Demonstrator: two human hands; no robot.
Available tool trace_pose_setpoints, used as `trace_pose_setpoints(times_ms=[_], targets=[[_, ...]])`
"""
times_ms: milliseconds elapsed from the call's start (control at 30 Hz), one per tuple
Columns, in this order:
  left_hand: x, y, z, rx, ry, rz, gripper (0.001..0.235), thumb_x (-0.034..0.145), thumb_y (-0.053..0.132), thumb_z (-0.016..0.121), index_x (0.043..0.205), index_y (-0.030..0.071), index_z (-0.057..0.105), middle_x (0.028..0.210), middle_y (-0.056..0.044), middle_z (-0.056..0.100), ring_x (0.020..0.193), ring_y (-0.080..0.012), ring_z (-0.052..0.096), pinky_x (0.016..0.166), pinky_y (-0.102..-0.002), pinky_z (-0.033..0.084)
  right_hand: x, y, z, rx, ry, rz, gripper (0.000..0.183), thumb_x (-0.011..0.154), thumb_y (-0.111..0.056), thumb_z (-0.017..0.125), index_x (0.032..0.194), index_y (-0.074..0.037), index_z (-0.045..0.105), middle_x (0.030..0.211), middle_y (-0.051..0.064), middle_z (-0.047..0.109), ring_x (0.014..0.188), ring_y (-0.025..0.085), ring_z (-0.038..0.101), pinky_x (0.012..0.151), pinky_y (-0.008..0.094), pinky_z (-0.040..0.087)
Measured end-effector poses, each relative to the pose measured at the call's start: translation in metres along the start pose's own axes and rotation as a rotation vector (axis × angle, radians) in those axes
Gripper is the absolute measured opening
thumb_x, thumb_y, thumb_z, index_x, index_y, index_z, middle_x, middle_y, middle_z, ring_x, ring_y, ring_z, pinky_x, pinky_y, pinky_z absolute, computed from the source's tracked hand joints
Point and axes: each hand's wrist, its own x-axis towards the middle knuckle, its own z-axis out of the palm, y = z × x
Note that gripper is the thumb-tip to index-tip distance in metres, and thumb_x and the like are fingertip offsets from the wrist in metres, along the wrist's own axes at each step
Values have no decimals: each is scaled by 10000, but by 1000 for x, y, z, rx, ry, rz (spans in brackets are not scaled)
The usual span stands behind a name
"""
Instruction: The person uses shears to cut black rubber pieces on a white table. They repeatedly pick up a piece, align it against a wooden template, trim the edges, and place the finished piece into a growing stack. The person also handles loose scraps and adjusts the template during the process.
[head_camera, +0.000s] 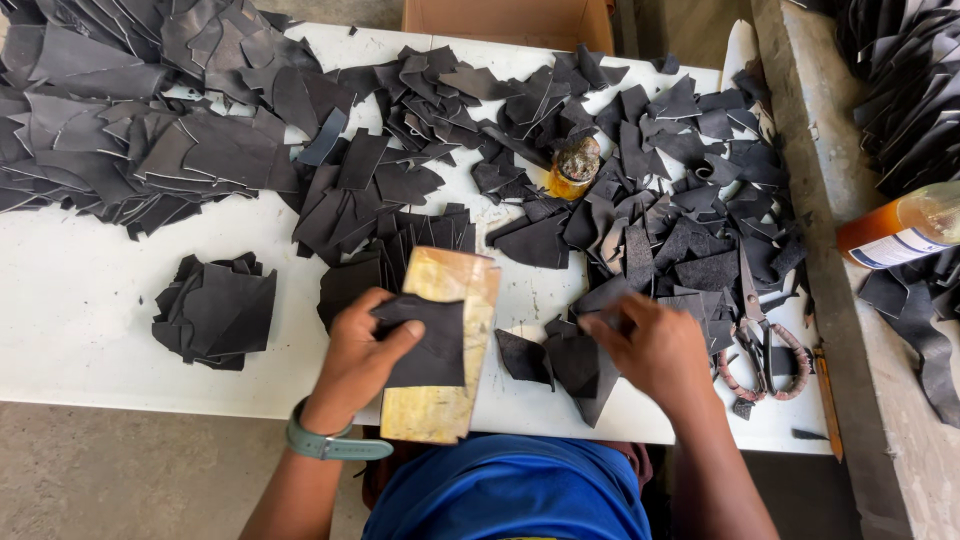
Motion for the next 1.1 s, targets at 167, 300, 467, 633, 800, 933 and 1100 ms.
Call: trace_pose_setpoints(times_ms=[167, 300, 467, 633, 800, 933, 1100], targets=[[1, 2, 12, 38, -35, -19, 164, 886, 97, 712, 1005, 3, 650, 849, -68, 744, 742, -78, 680, 640, -254, 560, 105, -27, 45, 43, 119, -506, 299, 891, -101, 716, 1189, -109, 700, 1174, 105, 698, 985, 355, 695, 824, 430, 560], [-2, -3, 15, 109, -64, 24, 139, 902, 116, 728, 961, 11, 659, 792, -41, 716, 699, -64, 634, 612, -254, 526, 187, -55, 99, -182, 153, -684, 718, 695, 53, 595, 1385, -145, 616, 1439, 182, 555, 1230, 441, 554, 961, 495, 495], [-1, -8, 8, 109, -62, 24, 144, 907, 126, 733, 935, 14, 648, 764, -29, 696, 682, -60, 608, 599, -247, 508, 214, -56, 120, -348, -114, -521, 563, 853, -36, 579, 1382, -224, 622, 1450, 97, 538, 1297, 385, 506, 991, 482, 455], [-1, -14, 9, 81, -66, 56, 147, 906, 131, 738, 950, 19, 653, 795, -18, 704, 712, -55, 630, 629, -241, 534, 164, -37, 72, 49, 127, -492, 378, 912, -27, 581, 1271, -94, 678, 1121, 158, 709, 980, 340, 702, 876, 419, 564], [-1, -13, 26, 77, -105, 31, 167, 902, 138, 729, 994, 15, 665, 832, -48, 726, 756, -84, 655, 675, -261, 545, 93, -17, 25, 297, 158, -166, 347, 971, -49, 655, 1317, -68, 660, 945, 209, 712, 775, 377, 699, 713, 383, 552], [1, -13, 38, 62, -131, 57, 177, 902, 135, 716, 1016, 8, 672, 876, -62, 752, 796, -96, 684, 723, -273, 569, 45, 2, 16, 252, 203, -58, 187, 957, -165, 719, 1117, -69, 714, 897, 126, 763, 711, 238, 751, 661, 328, 566], [7, -15, 38, 57, -84, 30, 224, 939, 131, 686, 1103, 0, 611, 924, -85, 753, 822, -93, 695, 709, -269, 569, 24, 25, 13, 168, 78, -316, 189, 925, -104, 701, 1100, -72, 765, 999, 109, 774, 777, 213, 733, 679, 323, 583]])
